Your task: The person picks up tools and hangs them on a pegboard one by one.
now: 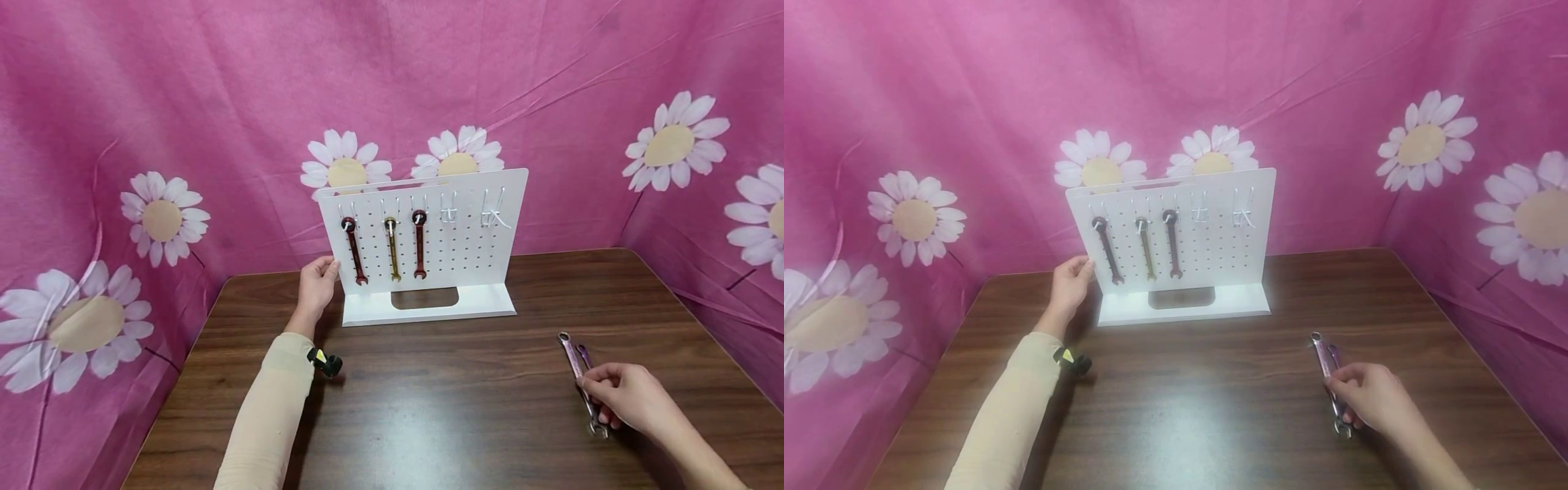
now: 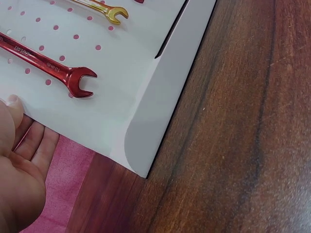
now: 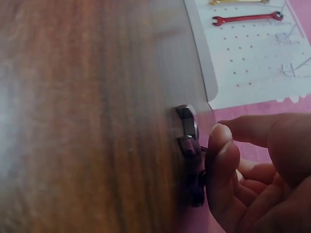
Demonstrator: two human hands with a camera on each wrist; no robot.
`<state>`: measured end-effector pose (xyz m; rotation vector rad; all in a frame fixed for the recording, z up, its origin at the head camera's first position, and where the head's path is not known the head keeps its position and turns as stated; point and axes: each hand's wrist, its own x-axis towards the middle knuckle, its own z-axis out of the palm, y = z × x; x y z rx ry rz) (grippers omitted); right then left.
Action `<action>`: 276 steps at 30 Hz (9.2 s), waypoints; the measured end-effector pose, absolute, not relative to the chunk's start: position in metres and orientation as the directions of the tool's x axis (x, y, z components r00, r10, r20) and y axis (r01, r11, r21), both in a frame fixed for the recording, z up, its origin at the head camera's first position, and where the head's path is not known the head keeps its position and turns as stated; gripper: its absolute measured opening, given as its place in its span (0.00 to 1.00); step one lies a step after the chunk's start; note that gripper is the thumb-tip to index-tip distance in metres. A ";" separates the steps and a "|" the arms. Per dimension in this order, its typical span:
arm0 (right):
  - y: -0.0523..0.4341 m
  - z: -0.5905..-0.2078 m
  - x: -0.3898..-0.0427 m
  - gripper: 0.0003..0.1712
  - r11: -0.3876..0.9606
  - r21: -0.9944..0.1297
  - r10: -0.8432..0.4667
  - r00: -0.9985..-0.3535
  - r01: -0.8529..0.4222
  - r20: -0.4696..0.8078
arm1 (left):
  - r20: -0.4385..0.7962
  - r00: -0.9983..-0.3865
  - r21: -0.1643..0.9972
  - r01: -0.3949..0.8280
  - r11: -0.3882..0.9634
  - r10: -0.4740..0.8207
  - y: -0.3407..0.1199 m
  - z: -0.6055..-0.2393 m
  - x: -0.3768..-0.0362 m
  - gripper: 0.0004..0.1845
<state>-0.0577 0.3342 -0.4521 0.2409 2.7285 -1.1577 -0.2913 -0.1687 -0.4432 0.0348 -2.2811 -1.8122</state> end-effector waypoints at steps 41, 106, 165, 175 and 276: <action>0.329 -0.442 -0.064 0.14 0.437 -0.891 -0.104 -0.977 0.121 -0.184 | 0.139 -0.977 0.968 0.100 0.228 -0.159 -0.168 -0.441 -0.289 0.14; 0.178 -0.366 -0.190 0.11 0.265 -0.945 -0.125 -0.978 -0.193 0.164 | 0.142 -0.977 0.964 0.100 0.246 -0.161 -0.169 -0.443 -0.291 0.15; 0.175 -0.402 -0.250 0.21 0.335 -0.941 0.129 -0.992 0.054 -0.011 | 0.148 -0.977 0.970 0.113 0.214 -0.153 -0.168 -0.445 -0.292 0.14; 0.194 -0.396 -0.219 0.23 0.342 -0.940 0.097 -0.995 0.013 0.021 | 0.151 -0.975 0.966 0.112 0.233 -0.161 -0.169 -0.447 -0.293 0.13; 0.355 -0.449 -0.053 0.14 0.739 -0.647 0.094 -0.980 0.188 -0.177 | 0.127 -0.982 0.964 0.089 0.252 -0.139 -0.170 -0.444 -0.288 0.15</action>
